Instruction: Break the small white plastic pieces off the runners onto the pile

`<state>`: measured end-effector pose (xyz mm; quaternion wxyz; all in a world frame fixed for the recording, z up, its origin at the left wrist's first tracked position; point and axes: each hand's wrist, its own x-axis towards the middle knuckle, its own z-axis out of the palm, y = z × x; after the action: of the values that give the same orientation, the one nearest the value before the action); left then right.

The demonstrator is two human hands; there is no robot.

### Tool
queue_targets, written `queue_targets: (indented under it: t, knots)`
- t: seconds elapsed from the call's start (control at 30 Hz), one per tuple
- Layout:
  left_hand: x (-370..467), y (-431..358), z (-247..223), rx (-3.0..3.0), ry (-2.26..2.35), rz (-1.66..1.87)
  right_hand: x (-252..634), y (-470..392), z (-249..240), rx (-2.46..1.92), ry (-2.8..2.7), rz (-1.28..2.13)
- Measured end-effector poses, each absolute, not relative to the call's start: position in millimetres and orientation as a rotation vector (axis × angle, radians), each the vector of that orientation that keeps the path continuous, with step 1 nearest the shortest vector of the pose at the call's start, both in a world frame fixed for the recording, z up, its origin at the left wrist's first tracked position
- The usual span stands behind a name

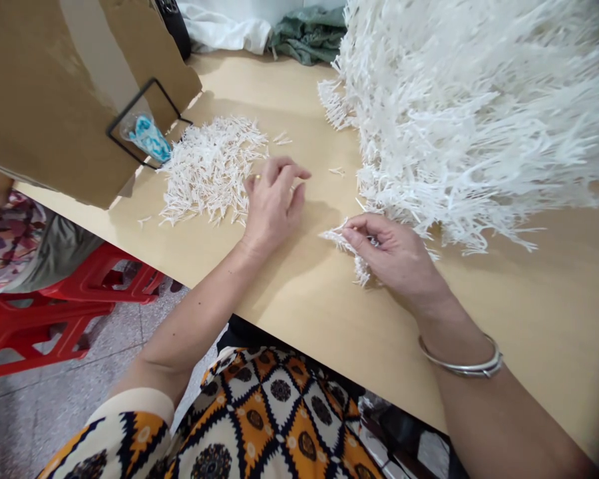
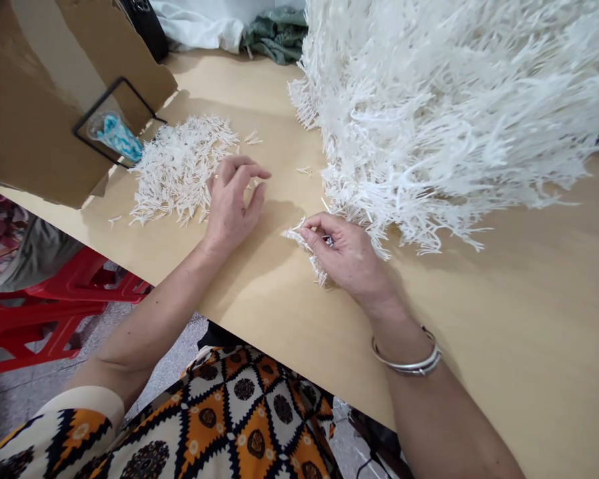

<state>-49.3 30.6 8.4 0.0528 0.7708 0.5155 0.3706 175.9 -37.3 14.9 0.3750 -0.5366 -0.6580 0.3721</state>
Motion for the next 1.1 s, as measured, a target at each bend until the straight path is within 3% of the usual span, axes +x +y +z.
queue_targets:
  t: [0.23,0.63,1.1]
  knots:
    - [-36,20,14,2.216,0.799,0.965,184,-32,7,-1.385,-1.487,0.848]
    - [-31,19,10,1.737,0.719,0.901,180,-34,12,-1.314,-1.576,0.930]
    - [-30,16,14,1.814,0.711,0.807,172,-29,3,-1.459,-1.538,0.706]
